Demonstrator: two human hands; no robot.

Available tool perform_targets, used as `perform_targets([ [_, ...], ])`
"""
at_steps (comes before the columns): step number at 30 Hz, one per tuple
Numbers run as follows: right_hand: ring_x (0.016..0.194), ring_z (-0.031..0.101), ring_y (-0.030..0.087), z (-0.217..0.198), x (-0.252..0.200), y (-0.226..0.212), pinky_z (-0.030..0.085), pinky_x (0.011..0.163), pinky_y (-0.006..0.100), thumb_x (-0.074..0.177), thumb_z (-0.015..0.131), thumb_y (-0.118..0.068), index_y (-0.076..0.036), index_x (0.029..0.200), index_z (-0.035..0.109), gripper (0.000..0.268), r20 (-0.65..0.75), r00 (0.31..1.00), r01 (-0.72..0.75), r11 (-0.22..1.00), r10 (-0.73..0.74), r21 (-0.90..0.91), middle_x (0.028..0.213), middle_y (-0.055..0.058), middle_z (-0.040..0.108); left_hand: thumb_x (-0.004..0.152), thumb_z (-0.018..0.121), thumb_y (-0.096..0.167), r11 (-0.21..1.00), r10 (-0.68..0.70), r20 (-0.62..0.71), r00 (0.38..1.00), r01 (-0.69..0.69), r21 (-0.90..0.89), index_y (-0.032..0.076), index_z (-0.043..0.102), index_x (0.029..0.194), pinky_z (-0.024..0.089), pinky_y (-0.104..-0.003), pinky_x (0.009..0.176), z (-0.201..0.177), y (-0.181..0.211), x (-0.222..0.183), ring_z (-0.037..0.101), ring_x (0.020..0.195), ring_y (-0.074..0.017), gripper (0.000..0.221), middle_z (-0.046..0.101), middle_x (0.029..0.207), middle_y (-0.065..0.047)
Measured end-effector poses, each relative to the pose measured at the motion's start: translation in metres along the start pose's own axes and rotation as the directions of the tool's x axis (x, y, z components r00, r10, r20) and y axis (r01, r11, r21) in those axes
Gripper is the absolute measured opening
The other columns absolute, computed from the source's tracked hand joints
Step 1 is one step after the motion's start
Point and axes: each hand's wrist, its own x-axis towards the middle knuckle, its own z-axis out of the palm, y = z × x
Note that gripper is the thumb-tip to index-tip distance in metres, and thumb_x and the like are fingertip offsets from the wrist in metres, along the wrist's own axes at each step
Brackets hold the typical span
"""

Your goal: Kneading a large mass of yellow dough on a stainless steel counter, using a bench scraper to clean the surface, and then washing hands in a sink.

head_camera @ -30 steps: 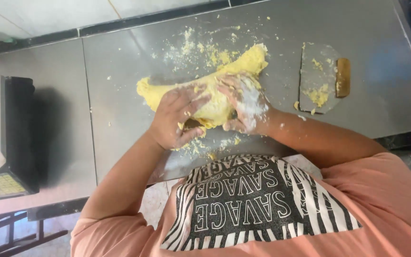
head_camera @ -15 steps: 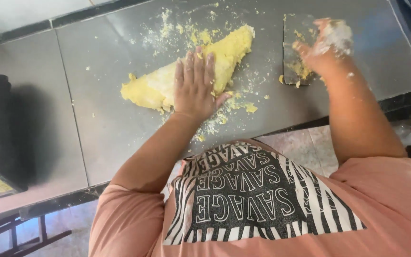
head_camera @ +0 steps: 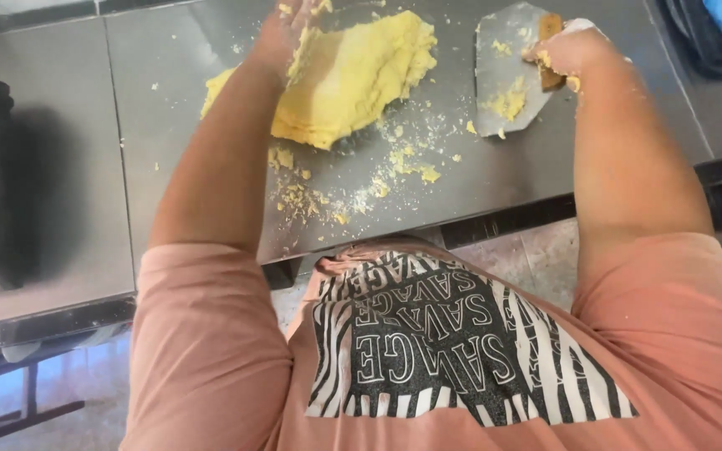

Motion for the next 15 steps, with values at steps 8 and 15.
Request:
perform_targets([
  [8,0.079,0.065,0.024,0.026,-0.112,0.017,0.054,0.066,0.036,0.115,0.071,-0.014,-0.007,0.114,0.074,0.008,-0.639,-0.056,0.685,0.436,-0.767,-0.584,0.092,0.008,0.069,0.105,0.051,0.014,0.838,-0.302,-0.816,0.494,-0.270,-0.474,-0.003,0.059,0.135,0.038,-0.057,0.115,0.000,0.014,-0.217,0.046,0.136,-0.0425,0.035,0.051,0.141,-0.026],
  [15,0.080,0.076,0.018,0.115,-0.123,0.034,0.067,0.066,0.032,0.091,0.078,-0.015,-0.017,0.100,0.080,0.010,-0.271,-0.023,0.866,0.116,-0.962,-0.487,0.091,0.004,0.078,0.108,0.048,0.025,0.878,-0.416,-0.851,0.320,-0.104,-0.468,-0.002,0.053,0.134,0.036,-0.056,0.113,0.057,-0.004,-0.243,0.046,0.134,-0.0436,0.037,0.051,0.142,-0.028],
])
